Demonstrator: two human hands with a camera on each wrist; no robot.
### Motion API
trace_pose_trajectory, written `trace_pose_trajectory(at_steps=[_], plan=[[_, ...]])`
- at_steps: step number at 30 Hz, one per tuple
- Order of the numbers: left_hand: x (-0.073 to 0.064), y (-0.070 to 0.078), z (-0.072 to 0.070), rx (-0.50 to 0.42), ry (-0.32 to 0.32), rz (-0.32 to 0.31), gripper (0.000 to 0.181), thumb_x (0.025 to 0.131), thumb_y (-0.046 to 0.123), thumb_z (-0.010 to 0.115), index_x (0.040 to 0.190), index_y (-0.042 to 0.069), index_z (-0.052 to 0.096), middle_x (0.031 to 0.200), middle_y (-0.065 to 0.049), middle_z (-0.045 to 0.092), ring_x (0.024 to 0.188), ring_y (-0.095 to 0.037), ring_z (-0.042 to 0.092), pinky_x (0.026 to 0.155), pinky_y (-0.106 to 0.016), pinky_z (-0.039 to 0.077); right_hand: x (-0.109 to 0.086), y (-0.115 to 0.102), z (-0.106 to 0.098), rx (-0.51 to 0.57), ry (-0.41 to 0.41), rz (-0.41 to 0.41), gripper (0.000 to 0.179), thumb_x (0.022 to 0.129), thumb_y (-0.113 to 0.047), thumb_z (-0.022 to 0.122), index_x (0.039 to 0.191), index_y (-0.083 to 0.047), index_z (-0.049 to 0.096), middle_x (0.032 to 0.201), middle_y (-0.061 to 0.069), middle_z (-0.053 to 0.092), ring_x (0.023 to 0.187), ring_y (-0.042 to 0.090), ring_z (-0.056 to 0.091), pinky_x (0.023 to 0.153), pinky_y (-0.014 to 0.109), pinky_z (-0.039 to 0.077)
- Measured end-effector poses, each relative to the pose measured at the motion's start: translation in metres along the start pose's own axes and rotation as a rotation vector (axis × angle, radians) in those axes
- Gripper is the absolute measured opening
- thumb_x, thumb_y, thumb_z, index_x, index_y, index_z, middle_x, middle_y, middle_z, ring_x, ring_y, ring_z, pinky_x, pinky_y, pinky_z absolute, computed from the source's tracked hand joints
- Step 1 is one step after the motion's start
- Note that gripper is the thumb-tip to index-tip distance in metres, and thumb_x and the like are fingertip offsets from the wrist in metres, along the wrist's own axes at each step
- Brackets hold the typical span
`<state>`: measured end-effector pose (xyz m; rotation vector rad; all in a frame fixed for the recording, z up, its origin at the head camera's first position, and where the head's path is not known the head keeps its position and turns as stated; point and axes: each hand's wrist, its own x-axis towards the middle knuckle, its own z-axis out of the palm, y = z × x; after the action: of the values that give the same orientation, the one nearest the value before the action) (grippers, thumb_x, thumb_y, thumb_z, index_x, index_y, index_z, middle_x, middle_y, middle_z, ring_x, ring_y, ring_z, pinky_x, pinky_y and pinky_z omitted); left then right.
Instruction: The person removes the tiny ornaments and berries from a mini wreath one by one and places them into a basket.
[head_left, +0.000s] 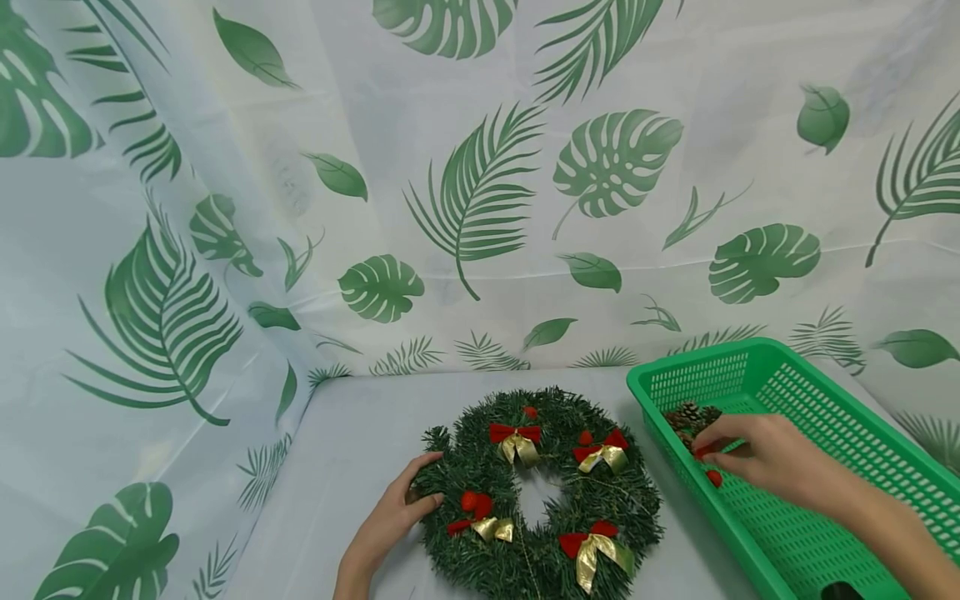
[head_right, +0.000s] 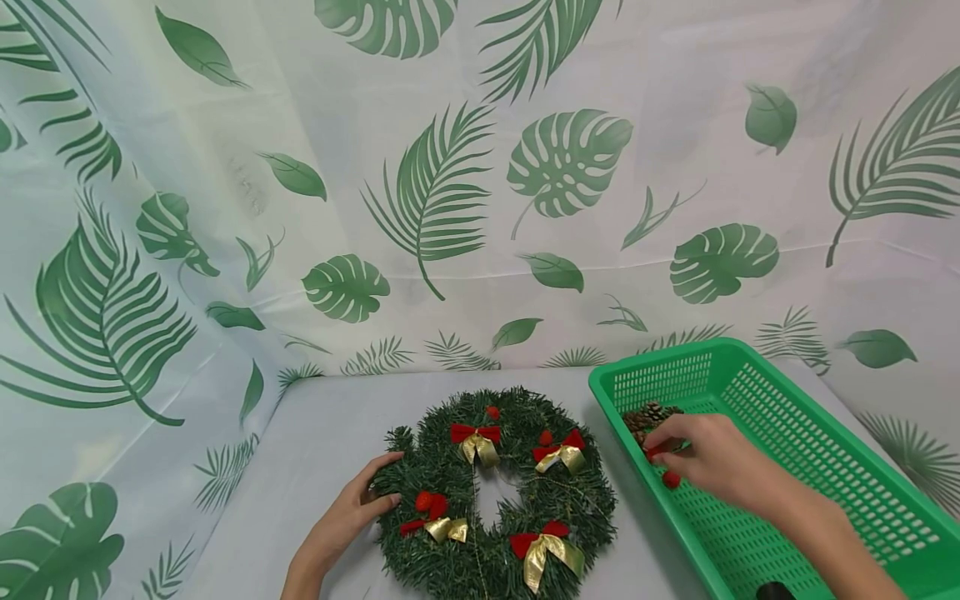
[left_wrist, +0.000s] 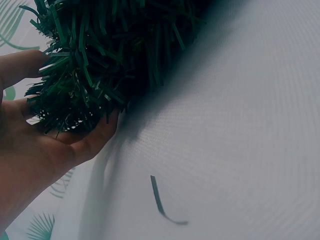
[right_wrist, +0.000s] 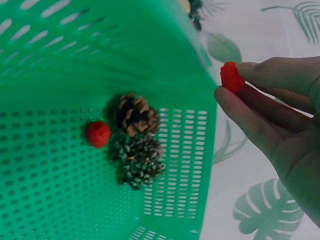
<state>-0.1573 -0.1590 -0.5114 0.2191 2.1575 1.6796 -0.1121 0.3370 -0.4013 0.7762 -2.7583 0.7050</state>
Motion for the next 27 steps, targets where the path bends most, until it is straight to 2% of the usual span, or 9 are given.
trace_pose_trajectory(at_steps=[11,16,18,20,23,27], plan=[[0.000,0.001,0.000,0.018,0.004,0.001,0.068,0.099,0.028,0.068,0.159,0.022,0.038,0.129,-0.012,0.050,0.072,-0.018,0.037,0.066,-0.037,0.037,0.002,0.019,0.002,-0.015,-0.076,0.065,0.019,0.078,0.002,0.083,0.093,-0.009,0.078,0.084,-0.007,0.074,0.075,-0.001,0.066,0.062,0.023,0.055],[0.000,0.001,0.000,0.022,-0.001,-0.001,0.068,0.099,0.029,0.068,0.159,0.022,0.037,0.107,-0.009,0.050,0.071,-0.018,0.037,0.066,-0.037,0.037,0.000,0.029,0.003,-0.011,-0.130,0.122,0.014,0.081,0.000,0.082,0.093,-0.007,0.078,0.084,-0.005,0.074,0.073,0.000,0.066,0.062,0.024,0.053],[0.000,0.001,0.000,0.020,0.001,-0.002,0.068,0.099,0.029,0.068,0.159,0.023,0.038,0.112,-0.010,0.052,0.072,-0.018,0.037,0.067,-0.037,0.037,-0.001,0.034,0.003,-0.007,-0.151,0.147,0.013,0.082,-0.001,0.081,0.093,-0.006,0.078,0.084,-0.004,0.075,0.074,0.000,0.066,0.062,0.024,0.053],[0.000,0.001,0.000,0.018,0.002,-0.001,0.068,0.099,0.028,0.068,0.159,0.023,0.038,0.129,-0.012,0.051,0.073,-0.018,0.037,0.067,-0.038,0.037,-0.002,0.038,0.003,-0.012,-0.164,0.165,0.012,0.082,-0.002,0.081,0.093,-0.006,0.078,0.085,-0.004,0.075,0.074,0.000,0.066,0.061,0.024,0.053],[-0.001,0.001,0.001,0.016,0.006,0.000,0.068,0.098,0.028,0.069,0.159,0.022,0.039,0.150,-0.015,0.042,0.074,-0.019,0.038,0.068,-0.039,0.037,-0.003,0.043,0.005,-0.029,-0.180,0.192,0.011,0.083,-0.003,0.081,0.092,-0.007,0.078,0.084,-0.005,0.074,0.072,0.000,0.066,0.061,0.024,0.052],[-0.001,0.002,0.000,0.012,0.006,-0.005,0.068,0.098,0.028,0.069,0.159,0.022,0.039,0.156,-0.016,0.037,0.075,-0.019,0.038,0.069,-0.039,0.037,-0.003,0.048,0.007,-0.051,-0.208,0.249,0.008,0.083,-0.004,0.080,0.090,-0.009,0.078,0.082,-0.007,0.073,0.071,0.001,0.065,0.061,0.025,0.051]])
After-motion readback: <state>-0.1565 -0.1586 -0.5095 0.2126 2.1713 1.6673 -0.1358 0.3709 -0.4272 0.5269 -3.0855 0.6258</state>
